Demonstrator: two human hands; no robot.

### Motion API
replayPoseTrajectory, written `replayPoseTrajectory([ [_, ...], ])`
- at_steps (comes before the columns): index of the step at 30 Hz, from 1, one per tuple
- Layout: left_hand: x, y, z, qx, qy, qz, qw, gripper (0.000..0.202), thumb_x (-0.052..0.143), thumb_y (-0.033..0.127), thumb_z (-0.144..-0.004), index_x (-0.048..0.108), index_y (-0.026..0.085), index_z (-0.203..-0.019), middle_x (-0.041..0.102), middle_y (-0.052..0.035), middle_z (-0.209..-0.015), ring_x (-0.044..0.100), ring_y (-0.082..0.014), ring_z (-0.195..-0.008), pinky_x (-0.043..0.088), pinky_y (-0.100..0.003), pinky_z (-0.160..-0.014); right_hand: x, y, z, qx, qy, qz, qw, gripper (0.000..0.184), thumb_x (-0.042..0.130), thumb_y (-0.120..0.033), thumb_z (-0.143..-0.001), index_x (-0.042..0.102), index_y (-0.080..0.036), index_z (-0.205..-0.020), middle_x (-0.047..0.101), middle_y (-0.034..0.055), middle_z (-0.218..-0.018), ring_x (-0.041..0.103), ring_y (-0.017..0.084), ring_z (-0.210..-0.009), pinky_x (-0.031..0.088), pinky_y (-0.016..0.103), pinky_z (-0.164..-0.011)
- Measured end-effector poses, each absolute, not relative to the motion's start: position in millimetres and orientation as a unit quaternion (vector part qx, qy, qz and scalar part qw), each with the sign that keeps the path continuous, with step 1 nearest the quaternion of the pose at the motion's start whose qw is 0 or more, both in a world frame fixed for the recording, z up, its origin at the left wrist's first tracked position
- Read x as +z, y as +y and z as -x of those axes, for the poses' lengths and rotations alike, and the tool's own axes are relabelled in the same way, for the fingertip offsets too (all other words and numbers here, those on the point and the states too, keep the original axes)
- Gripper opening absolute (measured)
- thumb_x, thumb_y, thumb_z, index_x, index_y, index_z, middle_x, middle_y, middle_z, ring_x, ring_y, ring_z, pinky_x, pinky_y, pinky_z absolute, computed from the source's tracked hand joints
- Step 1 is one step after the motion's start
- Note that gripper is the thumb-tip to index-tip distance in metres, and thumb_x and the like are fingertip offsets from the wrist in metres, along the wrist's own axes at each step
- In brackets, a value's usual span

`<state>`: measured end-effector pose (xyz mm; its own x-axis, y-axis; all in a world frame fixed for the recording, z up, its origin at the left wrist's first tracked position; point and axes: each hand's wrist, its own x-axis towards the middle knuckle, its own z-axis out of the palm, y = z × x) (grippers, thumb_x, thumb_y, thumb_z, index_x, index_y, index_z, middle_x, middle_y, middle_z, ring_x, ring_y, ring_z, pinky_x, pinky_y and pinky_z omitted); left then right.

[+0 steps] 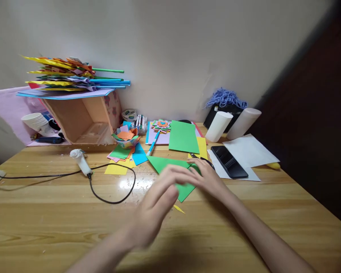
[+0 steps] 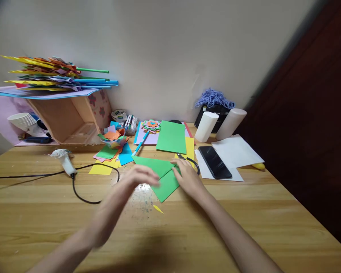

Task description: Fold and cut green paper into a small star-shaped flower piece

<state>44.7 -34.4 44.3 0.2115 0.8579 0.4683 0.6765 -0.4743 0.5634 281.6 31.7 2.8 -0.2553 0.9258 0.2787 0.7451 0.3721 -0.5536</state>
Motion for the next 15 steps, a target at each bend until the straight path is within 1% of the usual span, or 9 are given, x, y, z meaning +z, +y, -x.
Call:
replayPoseTrajectory([
  [2, 34.4, -7.0, -53.4, 0.345, 0.474, -0.799, 0.132, 0.027, 0.040, 0.035, -0.088, 0.055, 0.029, -0.109, 0.060, -0.0048, -0.104, 0.054, -0.0210, -0.100, 0.048, -0.037, -0.083, -13.1, 42.3, -284.6, 0.113, -0.792, 0.538, 0.267, 0.028, 0.043, -0.027, -0.086, 0.053, -0.019, -0.112, 0.055, 0.0106, -0.118, 0.043, 0.027, -0.115, 0.035, 0.047, -0.097],
  [3, 26.8, 7.4, -56.3, 0.308, 0.459, -0.824, 0.124, 0.029, 0.041, 0.032, -0.088, 0.051, 0.024, -0.114, 0.059, -0.0061, -0.108, 0.052, -0.0213, -0.102, 0.046, -0.038, -0.086, -18.5, 46.0, -285.1, 0.105, -0.799, 0.533, 0.258, 0.030, 0.045, -0.027, -0.086, 0.052, -0.018, -0.114, 0.055, 0.0105, -0.119, 0.041, 0.027, -0.117, 0.034, 0.046, -0.097],
  [5, 10.0, 33.8, -60.0, 0.255, 0.452, -0.852, 0.071, 0.035, 0.041, 0.028, -0.088, 0.045, 0.017, -0.121, 0.053, -0.0096, -0.119, 0.046, -0.0238, -0.111, 0.039, -0.041, -0.094, -25.1, 50.8, -284.3, 0.101, -0.805, 0.527, 0.254, 0.031, 0.049, -0.027, -0.084, 0.053, -0.018, -0.113, 0.057, 0.0102, -0.115, 0.042, 0.027, -0.114, 0.035, 0.045, -0.096],
  [6, 2.7, 44.5, -61.5, 0.234, 0.444, -0.864, 0.047, 0.037, 0.040, 0.026, -0.088, 0.042, 0.015, -0.124, 0.051, -0.0106, -0.123, 0.043, -0.0239, -0.114, 0.036, -0.042, -0.097, -26.5, 52.0, -283.3, 0.106, -0.803, 0.527, 0.258, 0.029, 0.051, -0.027, -0.083, 0.055, -0.018, -0.110, 0.058, 0.0098, -0.110, 0.044, 0.026, -0.110, 0.037, 0.043, -0.093],
  [8, -5.8, 59.7, -65.7, 0.197, 0.418, -0.887, 0.016, 0.038, 0.042, 0.026, -0.088, 0.041, 0.014, -0.124, 0.051, -0.0111, -0.123, 0.041, -0.0238, -0.116, 0.031, -0.042, -0.100, -26.1, 52.2, -281.0, 0.120, -0.785, 0.539, 0.280, 0.021, 0.053, -0.025, -0.081, 0.059, -0.018, -0.101, 0.061, 0.0085, -0.101, 0.049, 0.025, -0.101, 0.040, 0.040, -0.088],
  [10, -4.1, 67.4, -72.0, 0.174, 0.404, -0.898, 0.001, 0.031, 0.043, 0.026, -0.088, 0.048, 0.015, -0.116, 0.057, -0.0099, -0.113, 0.047, -0.0227, -0.109, 0.029, -0.042, -0.100, -21.4, 50.0, -279.5, 0.147, -0.759, 0.552, 0.311, 0.013, 0.054, -0.024, -0.080, 0.061, -0.019, -0.089, 0.063, 0.0064, -0.092, 0.052, 0.023, -0.094, 0.042, 0.038, -0.083],
  [12, 6.2, 69.3, -78.1, 0.154, 0.394, -0.906, 0.004, 0.021, 0.042, 0.027, -0.088, 0.056, 0.016, -0.101, 0.062, -0.0070, -0.096, 0.053, -0.0207, -0.096, 0.032, -0.040, -0.096, -13.2, 46.6, -279.5, 0.185, -0.734, 0.555, 0.345, 0.010, 0.055, -0.026, -0.079, 0.062, -0.019, -0.081, 0.064, 0.0046, -0.087, 0.055, 0.021, -0.088, 0.042, 0.035, -0.081],
  [13, 13.2, 68.6, -79.9, 0.145, 0.392, -0.908, 0.014, 0.020, 0.041, 0.026, -0.089, 0.057, 0.017, -0.093, 0.063, -0.0057, -0.090, 0.055, -0.0197, -0.089, 0.036, -0.037, -0.090, -8.2, 44.8, -280.2, 0.207, -0.723, 0.553, 0.360, 0.011, 0.055, -0.028, -0.079, 0.063, -0.020, -0.080, 0.065, 0.0038, -0.086, 0.057, 0.020, -0.086, 0.042, 0.034, -0.080],
  [15, 28.5, 64.8, -79.5, 0.138, 0.406, -0.902, 0.049, 0.021, 0.039, 0.027, -0.089, 0.058, 0.018, -0.086, 0.063, -0.0039, -0.083, 0.057, -0.0180, -0.077, 0.040, -0.028, -0.070, 2.7, 41.5, -283.1, 0.253, -0.702, 0.550, 0.376, 0.015, 0.055, -0.032, -0.079, 0.064, -0.020, -0.078, 0.066, 0.0028, -0.085, 0.059, 0.019, -0.083, 0.042, 0.032, -0.078],
])
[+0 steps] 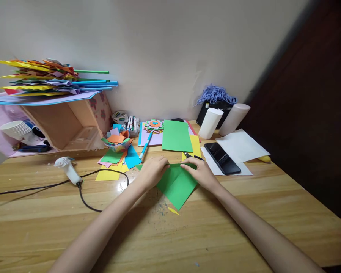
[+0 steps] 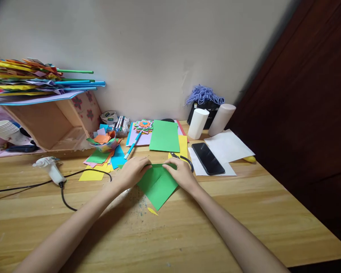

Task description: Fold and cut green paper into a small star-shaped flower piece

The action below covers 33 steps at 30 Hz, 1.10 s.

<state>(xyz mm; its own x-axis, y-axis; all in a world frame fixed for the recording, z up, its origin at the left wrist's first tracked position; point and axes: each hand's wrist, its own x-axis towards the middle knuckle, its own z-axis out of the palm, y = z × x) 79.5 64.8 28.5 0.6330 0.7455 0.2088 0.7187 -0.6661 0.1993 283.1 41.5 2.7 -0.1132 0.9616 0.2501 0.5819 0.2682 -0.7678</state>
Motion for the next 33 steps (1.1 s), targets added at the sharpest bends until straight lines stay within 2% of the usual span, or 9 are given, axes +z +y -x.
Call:
replayPoseTrajectory([
  [3, 47.2, 57.0, -69.6, 0.140, 0.444, -0.879, 0.103, 0.024, 0.038, 0.033, -0.089, 0.059, 0.022, -0.085, 0.064, -0.0010, -0.074, 0.056, -0.0163, -0.065, 0.032, -0.024, -0.053, 17.3, 38.6, -289.7, 0.309, -0.676, 0.548, 0.384, 0.023, 0.054, -0.038, -0.079, 0.065, -0.018, -0.077, 0.068, 0.0027, -0.083, 0.060, 0.019, -0.080, 0.043, 0.030, -0.073],
  [6, 55.1, 52.6, -55.9, 0.155, 0.466, -0.860, 0.135, 0.028, 0.038, 0.037, -0.088, 0.060, 0.022, -0.079, 0.064, -0.0015, -0.070, 0.056, -0.0166, -0.065, 0.030, -0.023, -0.053, 23.4, 39.4, -297.8, 0.344, -0.656, 0.543, 0.395, 0.030, 0.052, -0.042, -0.079, 0.065, -0.016, -0.077, 0.068, 0.0044, -0.082, 0.060, 0.020, -0.079, 0.044, 0.029, -0.069],
  [9, 52.6, 55.0, -44.4, 0.184, 0.491, -0.838, 0.155, 0.029, 0.039, 0.038, -0.087, 0.059, 0.021, -0.075, 0.063, -0.0017, -0.069, 0.056, -0.0169, -0.065, 0.031, -0.023, -0.055, 17.2, 43.9, -306.8, 0.294, -0.644, 0.588, 0.391, 0.031, 0.046, -0.042, -0.082, 0.064, -0.016, -0.083, 0.067, 0.0060, -0.086, 0.060, 0.020, -0.082, 0.044, 0.030, -0.073],
  [13, 46.7, 63.9, -33.7, 0.266, 0.529, -0.785, 0.183, 0.034, 0.038, 0.042, -0.085, 0.058, 0.018, -0.072, 0.059, -0.0005, -0.064, 0.053, -0.0156, -0.061, 0.032, -0.023, -0.054, -0.9, 49.3, -312.2, 0.150, -0.653, 0.686, 0.284, 0.025, 0.056, -0.030, -0.075, 0.058, -0.014, -0.093, 0.061, 0.0114, -0.096, 0.058, 0.021, -0.086, 0.043, 0.033, -0.077],
  [17, 49.0, 68.0, -28.1, 0.337, 0.562, -0.733, 0.181, 0.033, 0.041, 0.042, -0.084, 0.057, 0.017, -0.070, 0.053, 0.0024, -0.058, 0.047, -0.0122, -0.054, 0.028, -0.021, -0.050, -8.7, 49.2, -309.6, 0.127, -0.664, 0.709, 0.202, 0.027, 0.057, -0.022, -0.069, 0.054, -0.012, -0.093, 0.060, 0.0117, -0.091, 0.058, 0.021, -0.081, 0.042, 0.028, -0.067],
  [22, 53.9, 68.5, -23.3, 0.401, 0.586, -0.683, 0.172, 0.031, 0.042, 0.042, -0.084, 0.054, 0.018, -0.070, 0.048, 0.0038, -0.056, 0.043, -0.0108, -0.053, 0.029, -0.020, -0.051, -0.7, 44.1, -315.0, 0.338, -0.634, 0.653, 0.241, 0.020, 0.058, -0.031, -0.068, 0.054, -0.015, -0.079, 0.056, 0.0002, -0.064, 0.053, 0.014, -0.057, 0.036, 0.023, -0.050],
  [26, 55.5, 71.3, -18.0, 0.480, 0.583, -0.635, 0.162, 0.027, 0.046, 0.039, -0.083, 0.053, 0.017, -0.070, 0.048, 0.0032, -0.058, 0.040, -0.0101, -0.053, 0.029, -0.020, -0.051, 10.7, 30.6, -304.9, 0.586, -0.544, 0.503, 0.328, 0.030, 0.056, -0.046, -0.075, 0.048, -0.017, -0.077, 0.046, -0.0037, -0.060, 0.046, 0.009, -0.048, 0.035, 0.021, -0.043],
  [30, 58.9, 70.4, -16.4, 0.533, 0.590, -0.589, 0.142, 0.026, 0.047, 0.038, -0.083, 0.053, 0.017, -0.070, 0.046, 0.0036, -0.056, 0.039, -0.0097, -0.051, 0.029, -0.020, -0.049, 9.3, 11.0, -276.6, 0.730, -0.476, 0.324, 0.368, 0.052, 0.036, -0.068, -0.077, 0.048, -0.017, -0.082, 0.049, 0.0022, -0.075, 0.053, 0.012, -0.061, 0.048, 0.028, -0.058],
  [33, 61.2, 66.4, -19.5, 0.547, 0.602, -0.568, 0.128, 0.025, 0.048, 0.037, -0.083, 0.053, 0.017, -0.070, 0.045, 0.0039, -0.054, 0.039, -0.0094, -0.049, 0.029, -0.020, -0.048, -0.8, -2.1, -259.5, 0.763, -0.480, 0.254, 0.351, 0.068, 0.033, -0.080, -0.065, 0.048, -0.018, -0.087, 0.048, 0.0033, -0.080, 0.054, 0.013, -0.064, 0.051, 0.037, -0.066],
])
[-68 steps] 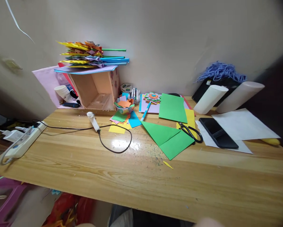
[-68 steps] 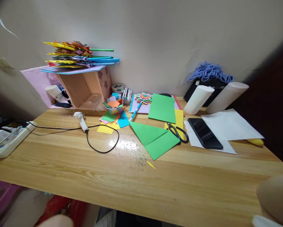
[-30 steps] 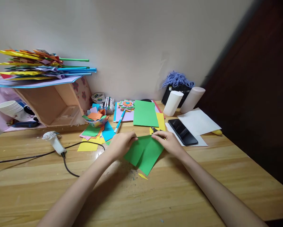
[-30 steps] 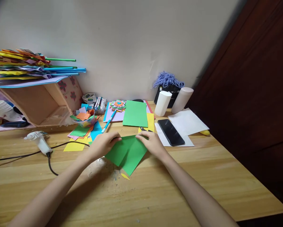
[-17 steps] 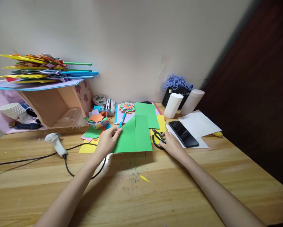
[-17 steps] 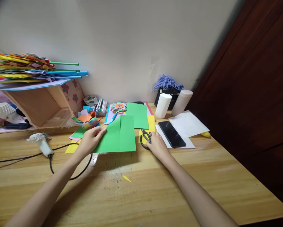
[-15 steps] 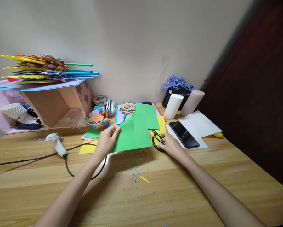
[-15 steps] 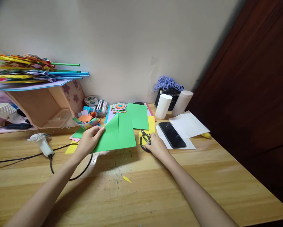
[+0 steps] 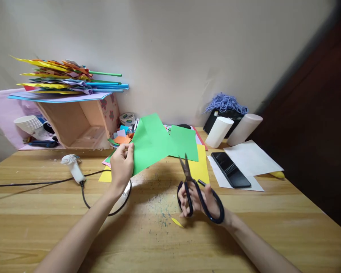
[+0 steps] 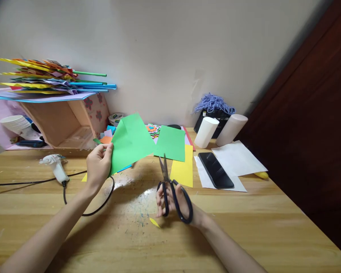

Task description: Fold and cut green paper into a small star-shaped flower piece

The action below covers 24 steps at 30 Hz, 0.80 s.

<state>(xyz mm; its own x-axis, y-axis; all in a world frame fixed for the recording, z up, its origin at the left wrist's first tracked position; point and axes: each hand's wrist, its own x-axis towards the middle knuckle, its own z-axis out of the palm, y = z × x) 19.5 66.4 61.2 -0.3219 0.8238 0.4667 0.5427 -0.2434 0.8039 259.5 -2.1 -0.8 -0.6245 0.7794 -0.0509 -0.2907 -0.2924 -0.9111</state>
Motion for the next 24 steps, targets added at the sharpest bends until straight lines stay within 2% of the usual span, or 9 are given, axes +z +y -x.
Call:
replayPoseTrajectory([
  [2, 61.6, 63.2, -23.1, 0.551, 0.605, -0.561, 0.126, 0.025, 0.047, 0.037, -0.083, 0.053, 0.017, -0.070, 0.047, 0.0033, -0.056, 0.040, -0.0094, -0.049, 0.029, -0.020, -0.048, -4.9, -9.6, -253.3, 0.757, -0.499, 0.249, 0.340, 0.067, 0.037, -0.079, -0.064, 0.047, -0.018, -0.091, 0.045, 0.0015, -0.080, 0.049, 0.010, -0.060, 0.051, 0.039, -0.066],
  [6, 59.6, 56.3, -32.8, 0.547, 0.593, -0.574, 0.140, 0.024, 0.046, 0.037, -0.084, 0.054, 0.017, -0.073, 0.051, 0.0018, -0.062, 0.043, -0.0098, -0.053, 0.031, -0.020, -0.050, -0.3, -19.9, -249.1, 0.728, -0.535, 0.267, 0.334, 0.058, 0.037, -0.072, -0.072, 0.044, -0.019, -0.096, 0.039, -0.0010, -0.076, 0.043, 0.008, -0.058, 0.052, 0.036, -0.063],
  [12, 55.7, 47.1, -44.8, 0.516, 0.571, -0.616, 0.171, 0.024, 0.045, 0.038, -0.085, 0.054, 0.017, -0.076, 0.050, 0.0024, -0.062, 0.040, -0.0095, -0.052, 0.030, -0.020, -0.050, -0.6, -20.8, -250.8, 0.721, -0.543, 0.273, 0.332, 0.059, 0.035, -0.072, -0.073, 0.044, -0.018, -0.098, 0.039, -0.0010, -0.076, 0.042, 0.008, -0.057, 0.052, 0.033, -0.061],
  [24, 56.0, 44.8, -47.0, 0.510, 0.568, -0.623, 0.167, 0.025, 0.044, 0.038, -0.086, 0.055, 0.017, -0.077, 0.051, 0.0018, -0.062, 0.041, -0.0101, -0.053, 0.029, -0.020, -0.049, -4.4, -20.0, -251.0, 0.731, -0.529, 0.286, 0.323, 0.063, 0.036, -0.074, -0.070, 0.045, -0.018, -0.098, 0.041, -0.0013, -0.075, 0.041, 0.007, -0.055, 0.052, 0.033, -0.061],
])
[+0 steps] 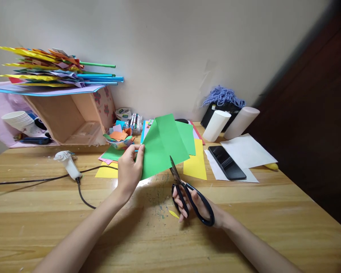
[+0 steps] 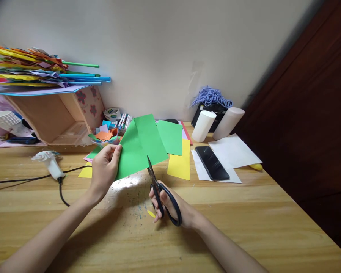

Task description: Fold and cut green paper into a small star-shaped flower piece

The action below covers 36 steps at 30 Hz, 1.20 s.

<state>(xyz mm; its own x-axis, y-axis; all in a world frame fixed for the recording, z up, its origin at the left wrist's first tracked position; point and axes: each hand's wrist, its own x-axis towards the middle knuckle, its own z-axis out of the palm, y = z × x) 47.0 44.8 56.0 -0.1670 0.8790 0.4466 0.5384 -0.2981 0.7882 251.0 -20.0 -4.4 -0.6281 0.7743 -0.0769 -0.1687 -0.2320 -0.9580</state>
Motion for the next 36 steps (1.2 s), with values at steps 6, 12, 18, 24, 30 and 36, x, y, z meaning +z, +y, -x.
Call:
replayPoseTrajectory([
  [6, 54.3, 45.4, -47.1, 0.506, 0.569, -0.629, 0.160, 0.024, 0.044, 0.037, -0.086, 0.055, 0.017, -0.077, 0.052, 0.0013, -0.063, 0.043, -0.0106, -0.056, 0.031, -0.020, -0.051, -10.8, -18.0, -250.9, 0.738, -0.515, 0.270, 0.342, 0.063, 0.037, -0.075, -0.069, 0.046, -0.018, -0.094, 0.040, -0.0035, -0.070, 0.041, 0.006, -0.049, 0.051, 0.028, -0.051],
  [12, 53.3, 46.2, -47.0, 0.503, 0.577, -0.623, 0.160, 0.027, 0.044, 0.039, -0.086, 0.054, 0.017, -0.075, 0.050, 0.0022, -0.062, 0.039, -0.0099, -0.052, 0.028, -0.020, -0.049, -8.5, -18.6, -249.0, 0.737, -0.505, 0.289, 0.344, 0.058, 0.044, -0.073, -0.067, 0.044, -0.019, -0.089, 0.040, -0.0057, -0.066, 0.040, 0.003, -0.043, 0.047, 0.021, -0.042],
  [18, 53.4, 46.6, -47.0, 0.505, 0.576, -0.619, 0.175, 0.027, 0.044, 0.040, -0.086, 0.055, 0.017, -0.076, 0.051, 0.0023, -0.063, 0.040, -0.0096, -0.052, 0.028, -0.020, -0.049, -1.5, -21.0, -244.0, 0.703, -0.515, 0.348, 0.345, 0.053, 0.047, -0.070, -0.069, 0.040, -0.020, -0.082, 0.037, -0.0081, -0.061, 0.035, 0.002, -0.037, 0.042, 0.016, -0.035],
  [24, 53.7, 47.1, -47.2, 0.510, 0.578, -0.611, 0.182, 0.026, 0.046, 0.040, -0.085, 0.056, 0.017, -0.076, 0.052, 0.0023, -0.064, 0.041, -0.0092, -0.052, 0.029, -0.020, -0.050, -2.0, -22.9, -244.9, 0.661, -0.547, 0.383, 0.342, 0.045, 0.046, -0.064, -0.075, 0.040, -0.020, -0.083, 0.036, -0.0087, -0.059, 0.033, 0.002, -0.035, 0.040, 0.016, -0.034],
  [30, 53.7, 46.9, -47.6, 0.509, 0.576, -0.609, 0.195, 0.026, 0.046, 0.039, -0.084, 0.056, 0.017, -0.076, 0.053, 0.0022, -0.064, 0.042, -0.0094, -0.054, 0.030, -0.020, -0.051, -3.7, -21.1, -242.2, 0.672, -0.542, 0.371, 0.343, 0.055, 0.043, -0.073, -0.069, 0.041, -0.020, -0.084, 0.037, -0.0083, -0.060, 0.036, 0.002, -0.035, 0.041, 0.017, -0.034],
  [36, 49.6, 43.0, -55.0, 0.496, 0.563, -0.619, 0.231, 0.024, 0.047, 0.037, -0.084, 0.055, 0.017, -0.074, 0.050, 0.0029, -0.062, 0.042, -0.0092, -0.054, 0.029, -0.019, -0.050, -7.9, -18.8, -240.2, 0.683, -0.520, 0.352, 0.373, 0.062, 0.043, -0.077, -0.064, 0.042, -0.019, -0.086, 0.039, -0.0079, -0.060, 0.038, 0.002, -0.037, 0.046, 0.020, -0.039],
])
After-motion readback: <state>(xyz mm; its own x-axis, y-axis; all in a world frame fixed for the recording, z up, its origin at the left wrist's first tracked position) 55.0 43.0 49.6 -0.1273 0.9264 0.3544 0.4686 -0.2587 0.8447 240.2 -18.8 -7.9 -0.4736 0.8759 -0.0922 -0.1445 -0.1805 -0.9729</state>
